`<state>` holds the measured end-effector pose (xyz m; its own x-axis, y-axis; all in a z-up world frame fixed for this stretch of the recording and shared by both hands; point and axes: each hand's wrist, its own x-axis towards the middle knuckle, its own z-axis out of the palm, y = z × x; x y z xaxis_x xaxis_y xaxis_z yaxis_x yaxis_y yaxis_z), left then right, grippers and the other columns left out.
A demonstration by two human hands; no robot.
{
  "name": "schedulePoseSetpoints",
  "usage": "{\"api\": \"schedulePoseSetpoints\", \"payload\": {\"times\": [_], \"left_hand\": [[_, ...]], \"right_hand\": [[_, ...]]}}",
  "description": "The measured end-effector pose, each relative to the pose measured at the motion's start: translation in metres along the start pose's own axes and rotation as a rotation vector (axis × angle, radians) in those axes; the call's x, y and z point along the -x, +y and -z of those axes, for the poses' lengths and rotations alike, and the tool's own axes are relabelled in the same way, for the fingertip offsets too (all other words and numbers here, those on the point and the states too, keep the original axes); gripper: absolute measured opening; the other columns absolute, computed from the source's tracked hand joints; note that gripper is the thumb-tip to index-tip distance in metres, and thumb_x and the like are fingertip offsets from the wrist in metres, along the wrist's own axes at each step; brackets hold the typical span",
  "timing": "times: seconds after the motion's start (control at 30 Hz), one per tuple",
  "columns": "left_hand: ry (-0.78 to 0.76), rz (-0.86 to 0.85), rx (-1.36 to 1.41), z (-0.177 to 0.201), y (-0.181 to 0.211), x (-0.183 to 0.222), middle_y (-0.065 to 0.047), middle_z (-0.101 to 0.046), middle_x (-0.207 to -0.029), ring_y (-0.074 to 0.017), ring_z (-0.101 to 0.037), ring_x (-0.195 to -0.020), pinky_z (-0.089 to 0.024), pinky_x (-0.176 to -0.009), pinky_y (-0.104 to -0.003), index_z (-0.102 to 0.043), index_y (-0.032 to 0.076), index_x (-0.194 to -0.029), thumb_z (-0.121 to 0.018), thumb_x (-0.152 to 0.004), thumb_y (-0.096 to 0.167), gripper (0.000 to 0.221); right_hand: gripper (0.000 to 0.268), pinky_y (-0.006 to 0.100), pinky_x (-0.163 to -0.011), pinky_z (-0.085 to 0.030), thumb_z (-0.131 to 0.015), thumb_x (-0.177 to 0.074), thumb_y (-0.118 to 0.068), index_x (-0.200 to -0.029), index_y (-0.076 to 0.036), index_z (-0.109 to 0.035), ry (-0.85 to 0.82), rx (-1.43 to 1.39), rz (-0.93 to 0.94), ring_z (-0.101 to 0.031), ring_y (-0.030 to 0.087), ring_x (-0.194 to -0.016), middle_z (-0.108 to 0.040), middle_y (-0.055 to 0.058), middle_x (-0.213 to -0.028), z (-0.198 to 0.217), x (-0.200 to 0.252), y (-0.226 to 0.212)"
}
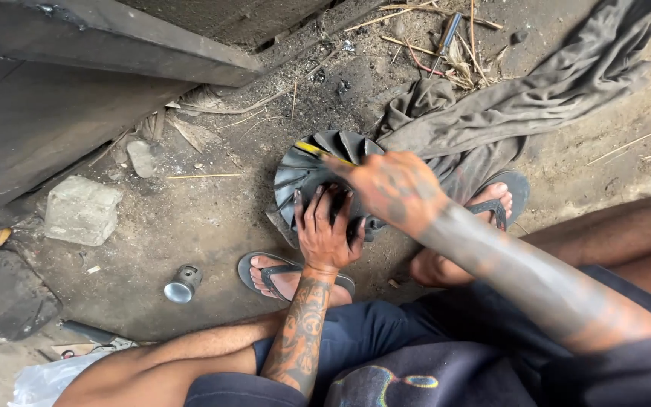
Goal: Cleaning a motorcycle cooling fan by brushing away dirt and debris from the fins.
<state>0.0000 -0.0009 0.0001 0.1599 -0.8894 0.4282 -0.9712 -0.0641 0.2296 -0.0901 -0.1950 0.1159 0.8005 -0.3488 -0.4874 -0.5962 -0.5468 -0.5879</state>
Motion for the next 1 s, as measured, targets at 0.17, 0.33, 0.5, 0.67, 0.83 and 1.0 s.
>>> {"api": "schedulePoseSetpoints", "payload": {"times": [0.17, 0.33, 0.5, 0.67, 0.83, 1.0], "left_hand": [[-0.003, -0.013, -0.001, 0.000, 0.000, 0.001, -0.011, -0.062, -0.131, -0.0308, -0.061, -0.124, -0.043, -0.110, -0.058, -0.070, 0.020, -0.127, -0.046, -0.100, 0.046, 0.044], [-0.034, -0.003, -0.016, 0.000, 0.000, -0.003, -0.012, -0.062, -0.130, -0.0313, -0.061, -0.123, -0.043, -0.108, -0.059, -0.069, 0.020, -0.128, -0.046, -0.100, 0.047, 0.045], [-0.027, -0.005, -0.018, -0.001, -0.001, 0.005, -0.013, -0.062, -0.132, -0.0325, -0.062, -0.122, -0.043, -0.107, -0.060, -0.070, 0.020, -0.127, -0.046, -0.100, 0.046, 0.044], [-0.056, 0.002, -0.032, 0.002, -0.001, 0.003, -0.013, -0.060, -0.128, -0.0333, -0.061, -0.119, -0.047, -0.100, -0.058, -0.069, 0.018, -0.120, -0.047, -0.100, 0.047, 0.042], [-0.027, -0.005, -0.023, -0.001, 0.000, 0.002, -0.012, -0.060, -0.131, -0.0318, -0.061, -0.123, -0.043, -0.106, -0.059, -0.069, 0.021, -0.125, -0.044, -0.101, 0.048, 0.044], [-0.052, -0.005, -0.051, 0.000, 0.000, 0.005, -0.012, -0.059, -0.130, -0.0311, -0.060, -0.122, -0.044, -0.104, -0.059, -0.068, 0.021, -0.128, -0.045, -0.100, 0.048, 0.045]], "right_hand": [[0.050, 0.056, -0.068, -0.061, -0.039, -0.096, -0.011, -0.137, -0.022, -0.065, 0.049, -0.059, 0.015, -0.076, 0.043, -0.071, -0.075, 0.024, -0.072, 0.026, 0.021, 0.005], [0.049, 0.054, -0.073, -0.060, -0.041, -0.094, -0.017, -0.133, -0.034, -0.066, -0.027, -0.058, 0.025, -0.076, 0.042, -0.080, -0.076, 0.020, -0.077, 0.006, -0.023, 0.018], [0.048, 0.053, -0.074, -0.062, -0.043, -0.093, -0.012, -0.130, -0.029, -0.069, -0.079, 0.042, -0.012, -0.077, 0.040, -0.079, -0.077, 0.022, -0.081, 0.021, 0.019, 0.015], [0.050, 0.048, -0.069, -0.062, -0.045, -0.093, -0.019, -0.138, -0.037, -0.060, 0.090, 0.139, 0.066, -0.078, 0.033, -0.073, -0.076, 0.013, -0.072, -0.035, -0.031, 0.009], [0.050, 0.054, -0.076, -0.061, -0.043, -0.094, -0.016, -0.138, -0.034, -0.059, -0.051, 0.055, 0.002, -0.077, 0.037, -0.082, -0.078, 0.016, -0.080, 0.007, 0.014, 0.021], [0.049, 0.050, -0.074, -0.062, -0.046, -0.094, -0.016, -0.138, -0.034, -0.058, -0.030, 0.110, 0.053, -0.078, 0.032, -0.079, -0.077, 0.012, -0.074, -0.017, -0.017, 0.013]]}}
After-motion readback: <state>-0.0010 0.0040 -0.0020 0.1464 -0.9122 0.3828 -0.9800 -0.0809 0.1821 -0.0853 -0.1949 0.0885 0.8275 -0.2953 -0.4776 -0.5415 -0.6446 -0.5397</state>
